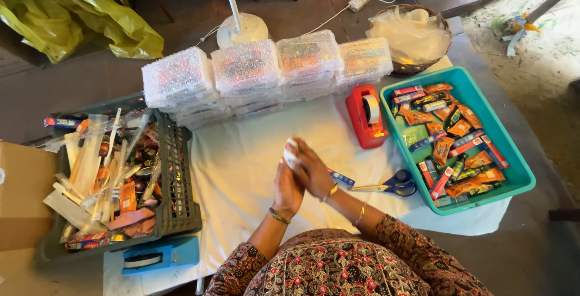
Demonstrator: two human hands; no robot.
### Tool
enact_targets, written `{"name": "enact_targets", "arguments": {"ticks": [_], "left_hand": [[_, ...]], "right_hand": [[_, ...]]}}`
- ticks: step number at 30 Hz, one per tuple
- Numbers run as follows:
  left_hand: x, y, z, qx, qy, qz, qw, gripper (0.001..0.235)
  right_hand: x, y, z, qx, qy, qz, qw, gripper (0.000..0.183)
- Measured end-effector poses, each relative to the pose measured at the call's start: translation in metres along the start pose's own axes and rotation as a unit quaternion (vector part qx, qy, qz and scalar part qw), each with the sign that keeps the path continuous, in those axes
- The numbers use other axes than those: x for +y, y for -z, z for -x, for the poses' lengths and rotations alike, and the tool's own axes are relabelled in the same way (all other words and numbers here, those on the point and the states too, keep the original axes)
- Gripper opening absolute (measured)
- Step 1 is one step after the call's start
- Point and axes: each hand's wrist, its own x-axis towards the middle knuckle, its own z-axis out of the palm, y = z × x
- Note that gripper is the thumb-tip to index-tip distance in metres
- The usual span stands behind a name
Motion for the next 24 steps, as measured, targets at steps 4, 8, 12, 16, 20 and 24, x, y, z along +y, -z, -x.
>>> {"name": "enact_targets", "arguments": {"ticks": [4, 8, 12, 16, 20, 24], "left_hand": [[0.008, 0.016, -0.002, -0.035, 0.033, 0.05, 0.998, 0.078], [0.023, 0.027, -0.002, -0.016, -0.014, 0.045, 0.999, 0.081], [0.033, 0.019, 0.008, -0.007, 0.014, 0.016, 1.0, 0.079], [0.028, 0.019, 0.017, -0.048, 0.067, 0.051, 0.995, 0.08], [0.044, 0.028, 0.018, -0.068, -0.002, 0.076, 0.995, 0.086], [0.048, 0.035, 0.027, -0.033, 0.009, 0.055, 0.998, 0.079]], "right_hand": [[-0.015, 0.003, 0.003, -0.001, -0.106, -0.096, 0.99, 0.047], [-0.02, -0.02, 0.031, -0.022, -0.004, 0.0, 1.0, 0.053], [-0.014, -0.027, 0.017, -0.016, 0.057, 0.096, 0.994, 0.052], [-0.023, -0.02, 0.002, 0.023, -0.071, -0.029, 0.997, 0.048], [-0.023, -0.042, 0.035, 0.012, -0.064, -0.002, 0.998, 0.053], [-0.044, -0.05, 0.039, -0.032, 0.048, 0.164, 0.985, 0.054]]}}
